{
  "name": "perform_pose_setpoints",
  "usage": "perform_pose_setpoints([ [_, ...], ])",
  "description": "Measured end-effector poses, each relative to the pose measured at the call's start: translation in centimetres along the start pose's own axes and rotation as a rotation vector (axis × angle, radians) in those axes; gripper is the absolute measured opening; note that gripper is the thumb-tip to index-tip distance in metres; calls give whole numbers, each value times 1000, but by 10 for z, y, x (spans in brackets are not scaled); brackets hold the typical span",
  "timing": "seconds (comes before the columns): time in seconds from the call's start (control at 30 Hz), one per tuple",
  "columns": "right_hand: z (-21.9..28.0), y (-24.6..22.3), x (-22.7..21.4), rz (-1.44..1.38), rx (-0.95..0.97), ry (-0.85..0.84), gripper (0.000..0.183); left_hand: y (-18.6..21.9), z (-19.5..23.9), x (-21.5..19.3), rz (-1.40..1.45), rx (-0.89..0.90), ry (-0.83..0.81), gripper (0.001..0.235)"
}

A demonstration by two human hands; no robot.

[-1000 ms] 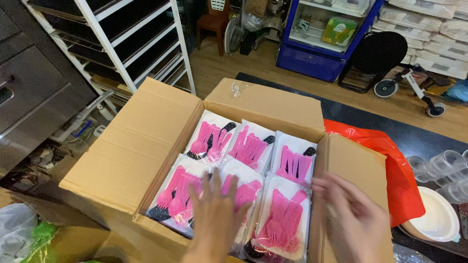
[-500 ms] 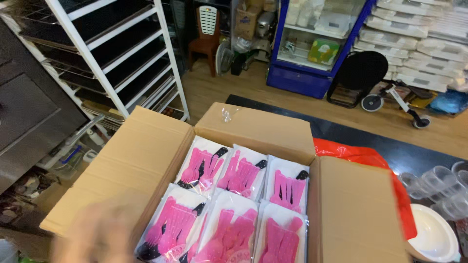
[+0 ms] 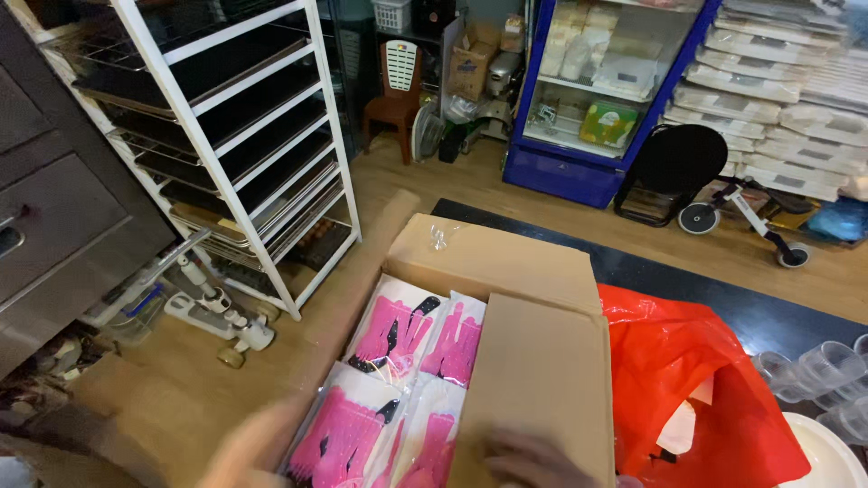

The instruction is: The person organizes pink plastic cutlery, places sets into small plastic bags, seals the bags, and packs them into a large cardboard box.

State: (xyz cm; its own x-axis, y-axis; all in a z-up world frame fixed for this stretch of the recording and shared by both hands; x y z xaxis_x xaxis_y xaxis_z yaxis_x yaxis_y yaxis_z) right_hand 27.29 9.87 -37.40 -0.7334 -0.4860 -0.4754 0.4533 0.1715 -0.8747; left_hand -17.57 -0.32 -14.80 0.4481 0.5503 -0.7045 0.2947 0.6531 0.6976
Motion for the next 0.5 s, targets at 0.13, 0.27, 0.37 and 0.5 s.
perform_pose_setpoints([
  [0.13,35,-201,-96,-37,414,814,47,-27,151,101,-60,1068,778,24],
  [0.27,-67,-62,-176,169,183,994,66,-99,148,161,95,1099,840,27],
  [0.37,-101,-67,-167,-286,510,819,114,-112,157,164,-31,1242,808,33],
  [0.5,-105,-87,-164,-936,317,983,57,-93,159,135,-95,1310,704,52],
])
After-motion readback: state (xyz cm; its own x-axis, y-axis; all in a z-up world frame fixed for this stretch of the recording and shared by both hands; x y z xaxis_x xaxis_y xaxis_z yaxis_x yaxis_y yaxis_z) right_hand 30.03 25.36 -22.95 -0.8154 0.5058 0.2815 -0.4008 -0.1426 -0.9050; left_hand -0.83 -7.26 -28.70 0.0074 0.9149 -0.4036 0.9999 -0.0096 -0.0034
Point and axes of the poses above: each hand's wrist, its own z-axis away from the middle knuckle, its own x-axis out of the palm, y = z × x, the point moved 5 cm from there along -z, towards the middle knuckle, and after that the axes turned 13 degrees about y, right-handed, at the moved point
